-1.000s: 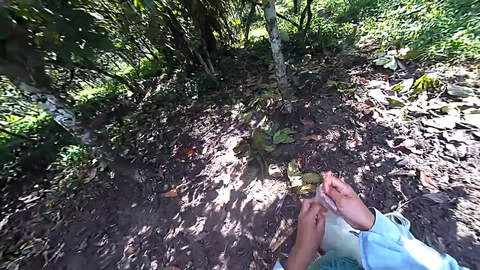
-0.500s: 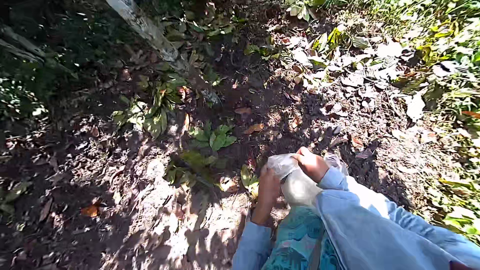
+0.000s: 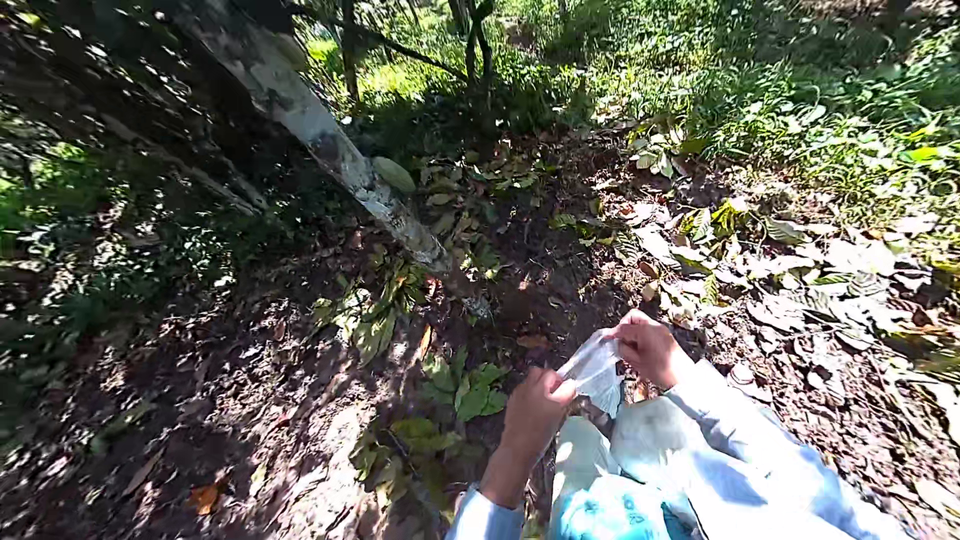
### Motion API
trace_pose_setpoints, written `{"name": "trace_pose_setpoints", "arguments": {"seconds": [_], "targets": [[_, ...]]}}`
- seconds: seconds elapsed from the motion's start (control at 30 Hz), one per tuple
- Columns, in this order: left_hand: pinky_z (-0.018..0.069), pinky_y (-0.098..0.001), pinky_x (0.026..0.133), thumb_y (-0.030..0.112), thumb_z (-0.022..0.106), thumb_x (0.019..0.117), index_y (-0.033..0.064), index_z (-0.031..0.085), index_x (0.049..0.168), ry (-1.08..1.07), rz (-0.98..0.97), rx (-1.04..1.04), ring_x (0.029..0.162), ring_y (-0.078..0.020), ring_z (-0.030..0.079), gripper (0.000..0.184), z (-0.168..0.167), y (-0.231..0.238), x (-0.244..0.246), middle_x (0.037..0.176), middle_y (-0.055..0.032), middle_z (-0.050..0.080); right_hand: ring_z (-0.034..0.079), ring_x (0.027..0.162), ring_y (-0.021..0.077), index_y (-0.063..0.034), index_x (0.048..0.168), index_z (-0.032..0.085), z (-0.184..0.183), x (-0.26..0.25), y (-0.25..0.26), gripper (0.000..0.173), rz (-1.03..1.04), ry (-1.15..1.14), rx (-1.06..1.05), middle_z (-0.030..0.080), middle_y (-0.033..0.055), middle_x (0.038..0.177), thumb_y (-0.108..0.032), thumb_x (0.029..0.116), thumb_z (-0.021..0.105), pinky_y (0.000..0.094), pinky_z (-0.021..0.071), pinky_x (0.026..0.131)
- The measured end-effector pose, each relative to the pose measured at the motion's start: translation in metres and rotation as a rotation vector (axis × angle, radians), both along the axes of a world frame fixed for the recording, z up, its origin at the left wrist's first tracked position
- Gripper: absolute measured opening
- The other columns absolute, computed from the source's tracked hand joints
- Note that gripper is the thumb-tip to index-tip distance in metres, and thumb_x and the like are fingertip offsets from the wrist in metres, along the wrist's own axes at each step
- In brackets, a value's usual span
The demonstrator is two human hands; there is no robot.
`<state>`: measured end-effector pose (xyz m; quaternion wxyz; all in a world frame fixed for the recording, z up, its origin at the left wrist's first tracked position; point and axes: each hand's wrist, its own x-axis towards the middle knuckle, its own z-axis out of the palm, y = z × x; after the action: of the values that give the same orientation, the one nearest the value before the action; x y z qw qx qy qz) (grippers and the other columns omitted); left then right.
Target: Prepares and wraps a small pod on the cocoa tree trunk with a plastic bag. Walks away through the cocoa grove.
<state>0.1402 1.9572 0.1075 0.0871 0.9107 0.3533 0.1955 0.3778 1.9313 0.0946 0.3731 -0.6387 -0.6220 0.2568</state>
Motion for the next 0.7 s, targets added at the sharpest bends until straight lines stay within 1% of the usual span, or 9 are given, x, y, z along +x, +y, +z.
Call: {"name": "trace_pose_setpoints", "arguments": {"seconds": [0.07, 0.13, 0.2, 0.3, 0.37, 0.43, 0.5, 0.57, 0.7], "targets": [[0.0599, -0.0503, 0.073, 0.009, 0.068, 0.0940, 0.0030, 0.079, 0.099, 0.068, 0.000, -0.008, 0.092, -0.0379, 0.072, 0.013, -0.005, 0.033, 0.004, 0.096, -0.0193, 0.072, 0.065, 0.108, 0.0363, 0.0015, 0.121, 0.072, 0.006, 0.001, 0.024, 0.030, 0.031, -0.016, -0.209, 0.062, 0.0276, 0.124, 0.000, 0.0936, 0.061, 0.0480, 0.0519, 0.098], [0.0606, -0.0488, 0.076, 0.007, 0.066, 0.0948, 0.0041, 0.078, 0.098, 0.082, -0.019, -0.070, 0.095, -0.0341, 0.073, 0.013, -0.016, 0.067, 0.009, 0.094, -0.0161, 0.074, 0.064, 0.110, 0.0384, -0.0020, 0.126, 0.071, 0.002, 0.005, 0.058, 0.033, 0.040, -0.061, -0.281, 0.059, 0.0276, 0.130, -0.002, 0.0947, 0.060, 0.0510, 0.0518, 0.098], [0.0556, -0.0463, 0.090, 0.013, 0.058, 0.1014, 0.0024, 0.075, 0.105, 0.046, 0.062, -0.404, 0.102, -0.0282, 0.070, 0.020, -0.014, 0.100, 0.017, 0.101, -0.0146, 0.073, 0.065, 0.109, 0.0412, -0.0015, 0.122, 0.073, -0.005, 0.015, 0.101, 0.030, 0.058, -0.102, -0.239, 0.059, 0.0297, 0.129, -0.003, 0.0952, 0.059, 0.0538, 0.0531, 0.096], [0.0544, -0.0557, 0.092, 0.009, 0.056, 0.1010, 0.0017, 0.075, 0.114, 0.195, 0.005, -0.414, 0.107, -0.0381, 0.070, 0.024, -0.015, 0.164, 0.029, 0.110, -0.0210, 0.073, 0.066, 0.106, 0.0428, 0.0008, 0.113, 0.075, -0.019, 0.025, 0.179, 0.024, 0.046, -0.137, -0.153, 0.061, 0.0312, 0.124, -0.002, 0.0940, 0.062, 0.0553, 0.0548, 0.093], [0.0573, -0.0547, 0.090, 0.006, 0.058, 0.0994, 0.0017, 0.075, 0.115, 0.095, 0.049, -0.354, 0.102, -0.0377, 0.072, 0.024, -0.034, 0.209, 0.029, 0.109, -0.0209, 0.074, 0.066, 0.106, 0.0425, -0.0002, 0.113, 0.076, -0.035, 0.027, 0.241, 0.023, 0.069, -0.167, -0.197, 0.060, 0.0313, 0.127, -0.005, 0.0951, 0.062, 0.0550, 0.0554, 0.093], [0.0533, -0.0548, 0.097, 0.011, 0.052, 0.1046, 0.0018, 0.069, 0.125, 0.127, 0.183, -0.516, 0.108, -0.0384, 0.069, 0.028, -0.037, 0.270, 0.036, 0.116, -0.0224, 0.071, 0.064, 0.112, 0.0433, -0.0008, 0.114, 0.075, -0.046, 0.029, 0.310, 0.024, 0.110, -0.206, -0.268, 0.059, 0.0313, 0.128, -0.009, 0.0960, 0.062, 0.0560, 0.0535, 0.097], [0.0519, -0.0553, 0.096, 0.019, 0.046, 0.1081, 0.0037, 0.065, 0.130, 0.175, 0.280, -0.648, 0.109, -0.0378, 0.068, 0.033, -0.037, 0.334, 0.038, 0.117, -0.0217, 0.069, 0.062, 0.120, 0.0449, -0.0017, 0.119, 0.073, -0.043, 0.025, 0.377, 0.027, 0.197, -0.273, -0.383, 0.062, 0.0303, 0.130, -0.013, 0.0994, 0.059, 0.0599, 0.0488, 0.103], [0.0535, -0.0582, 0.093, 0.022, 0.045, 0.1089, 0.0034, 0.062, 0.133, 0.305, 0.282, -0.614, 0.106, -0.0414, 0.069, 0.035, -0.031, 0.379, 0.027, 0.115, -0.0242, 0.070, 0.059, 0.125, 0.0426, -0.0013, 0.122, 0.072, -0.031, 0.011, 0.433, 0.028, 0.356, -0.317, -0.472, 0.065, 0.0264, 0.129, -0.015, 0.1025, 0.056, 0.0603, 0.0441, 0.108], [0.0508, -0.0639, 0.092, 0.022, 0.039, 0.1108, -0.0002, 0.055, 0.138, 0.349, 0.443, -0.646, 0.105, -0.0473, 0.068, 0.039, 0.013, 0.443, -0.006, 0.111, -0.0282, 0.069, 0.059, 0.124, 0.0456, 0.0048, 0.116, 0.072, 0.001, -0.030, 0.545, 0.030, 0.657, -0.353, -0.344, 0.064, 0.0307, 0.125, -0.016, 0.1040, 0.055, 0.0595, 0.0427, 0.108]]}}
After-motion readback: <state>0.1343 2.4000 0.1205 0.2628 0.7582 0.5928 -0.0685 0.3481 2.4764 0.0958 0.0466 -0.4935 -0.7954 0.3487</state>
